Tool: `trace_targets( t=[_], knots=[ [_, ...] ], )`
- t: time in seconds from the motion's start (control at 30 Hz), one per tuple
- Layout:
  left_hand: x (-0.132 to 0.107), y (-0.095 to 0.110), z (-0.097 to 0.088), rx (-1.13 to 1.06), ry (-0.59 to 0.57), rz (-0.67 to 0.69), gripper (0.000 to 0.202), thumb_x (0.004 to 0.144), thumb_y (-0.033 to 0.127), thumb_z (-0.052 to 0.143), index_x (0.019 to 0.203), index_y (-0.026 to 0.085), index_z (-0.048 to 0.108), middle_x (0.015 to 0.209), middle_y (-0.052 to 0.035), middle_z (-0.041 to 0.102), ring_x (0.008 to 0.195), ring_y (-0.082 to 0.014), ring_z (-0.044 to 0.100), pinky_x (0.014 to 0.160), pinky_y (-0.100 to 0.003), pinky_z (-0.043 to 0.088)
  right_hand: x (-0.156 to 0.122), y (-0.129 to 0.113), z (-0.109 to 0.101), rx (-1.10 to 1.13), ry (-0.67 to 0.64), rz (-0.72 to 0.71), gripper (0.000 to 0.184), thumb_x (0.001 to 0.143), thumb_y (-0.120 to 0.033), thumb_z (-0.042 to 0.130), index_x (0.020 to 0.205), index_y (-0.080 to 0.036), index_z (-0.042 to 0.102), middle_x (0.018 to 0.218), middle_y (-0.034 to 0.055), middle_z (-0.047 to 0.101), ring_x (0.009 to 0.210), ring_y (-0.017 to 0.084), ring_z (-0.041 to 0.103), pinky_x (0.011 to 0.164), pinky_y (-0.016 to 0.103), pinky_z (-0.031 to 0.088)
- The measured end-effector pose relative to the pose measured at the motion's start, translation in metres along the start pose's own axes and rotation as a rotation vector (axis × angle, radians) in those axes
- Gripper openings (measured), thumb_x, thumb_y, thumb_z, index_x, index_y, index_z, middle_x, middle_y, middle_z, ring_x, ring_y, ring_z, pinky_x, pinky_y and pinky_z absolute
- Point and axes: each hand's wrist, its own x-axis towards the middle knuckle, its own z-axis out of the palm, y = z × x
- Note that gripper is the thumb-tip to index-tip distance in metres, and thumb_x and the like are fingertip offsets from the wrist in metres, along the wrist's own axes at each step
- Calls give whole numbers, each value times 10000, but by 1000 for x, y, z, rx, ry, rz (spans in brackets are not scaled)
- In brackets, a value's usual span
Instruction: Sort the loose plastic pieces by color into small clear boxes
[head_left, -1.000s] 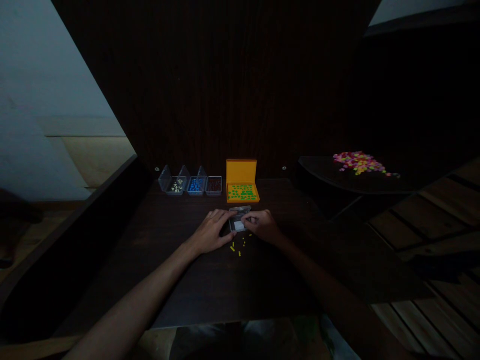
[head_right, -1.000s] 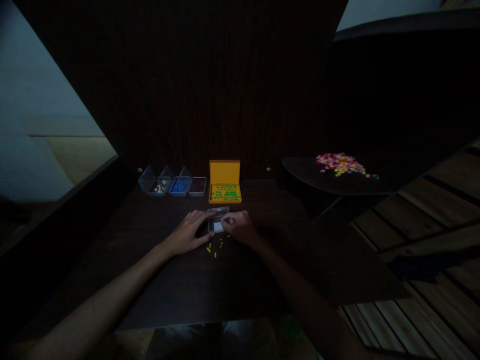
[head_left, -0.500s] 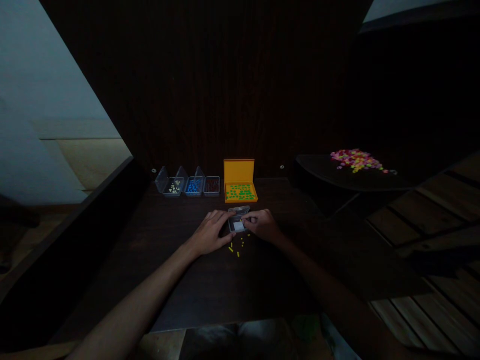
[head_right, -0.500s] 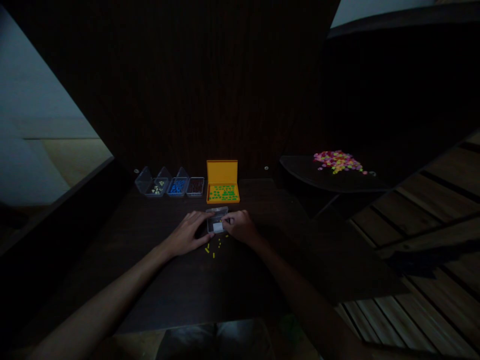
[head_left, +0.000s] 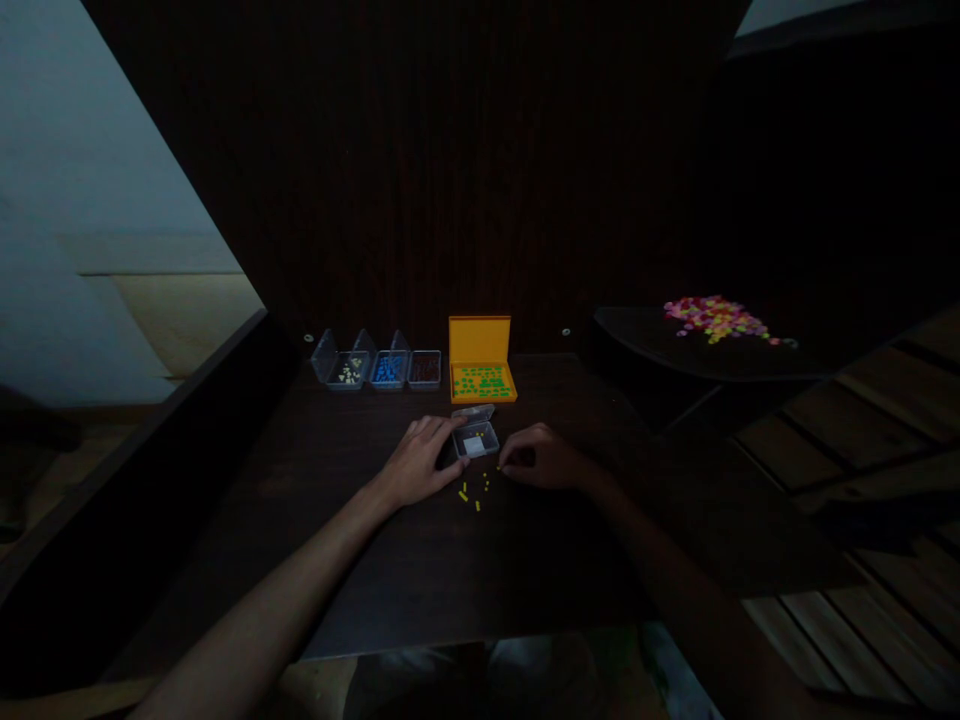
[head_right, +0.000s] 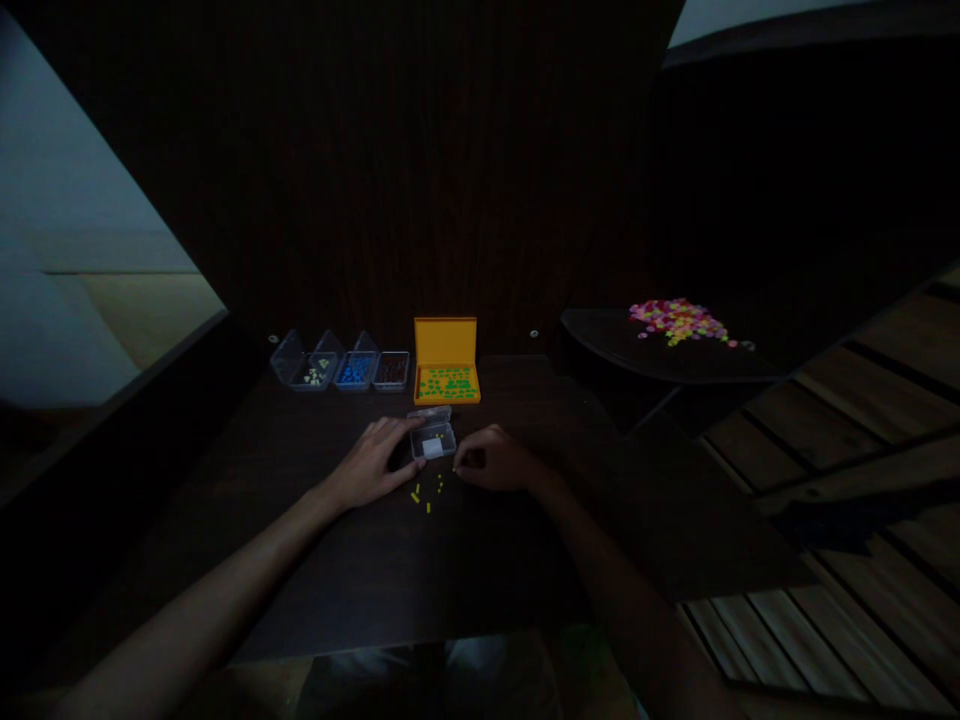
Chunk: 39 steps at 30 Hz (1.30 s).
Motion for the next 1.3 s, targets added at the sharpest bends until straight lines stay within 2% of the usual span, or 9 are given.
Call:
trace_targets(
  t=[0.17,0.3,0.63,0.9,0.97,1.1,1.2,1.3],
  knots=[
    [0,1,-1,3,-19,0,542,892,418,511,1373,190,410,1255,-119,564,1152,-276,494,1001,-452,391,0,-1,4,-9,-54,41,66,731,-166,629,733,-164,694,620,-14,635,541,95,529,584,212,398],
    [-1,0,0,1,-18,-1,555,890,421,515,1382,191,399,1264,-122,559,1149,-279,494,998,-458,393,1,-3,4,3,-50,63,65,755,-201,633,731,-166,683,628,-16,636,541,91,527,577,207,390],
    [-2,-2,1,-10,-3,10,559,894,418,511,1399,217,382,1263,-117,559,1155,-281,492,994,-459,390,-1,0,5,-21,-47,39,127,793,-242,641,855,-178,731,789,31,713,611,116,567,629,239,410],
    [-1,-1,1,-21,-11,3,554,879,406,532,1387,237,390,1273,-111,555,1154,-281,493,990,-466,390,-2,-3,1,50,-86,66,160,809,-273,626,785,-163,739,676,23,691,561,107,550,579,222,404],
    [-1,0,1,-20,-5,10,553,880,401,530,1387,229,389,1263,-111,560,1153,-276,495,994,-459,389,1,-6,0,90,-49,122,178,804,-300,631,792,-162,743,641,10,666,538,99,522,540,212,384],
    [-1,0,2,-21,3,23,552,875,404,538,1377,219,405,1257,-115,562,1154,-274,497,991,-450,395,17,-12,3,106,102,236,224,800,-338,629,810,-152,753,491,-42,512,454,77,381,458,208,293],
    [-1,-1,3,-16,9,25,551,876,409,535,1381,233,400,1250,-112,565,1151,-278,499,985,-456,397,30,-10,9,14,142,215,169,777,-253,628,780,-149,762,462,-53,472,450,73,360,470,212,279],
    [-1,-2,4,-18,14,30,550,883,415,524,1386,236,394,1254,-111,561,1153,-278,495,985,-453,397,39,-4,14,-97,133,173,134,737,-175,643,765,-158,773,473,-45,515,452,69,375,482,209,278]
  ],
)
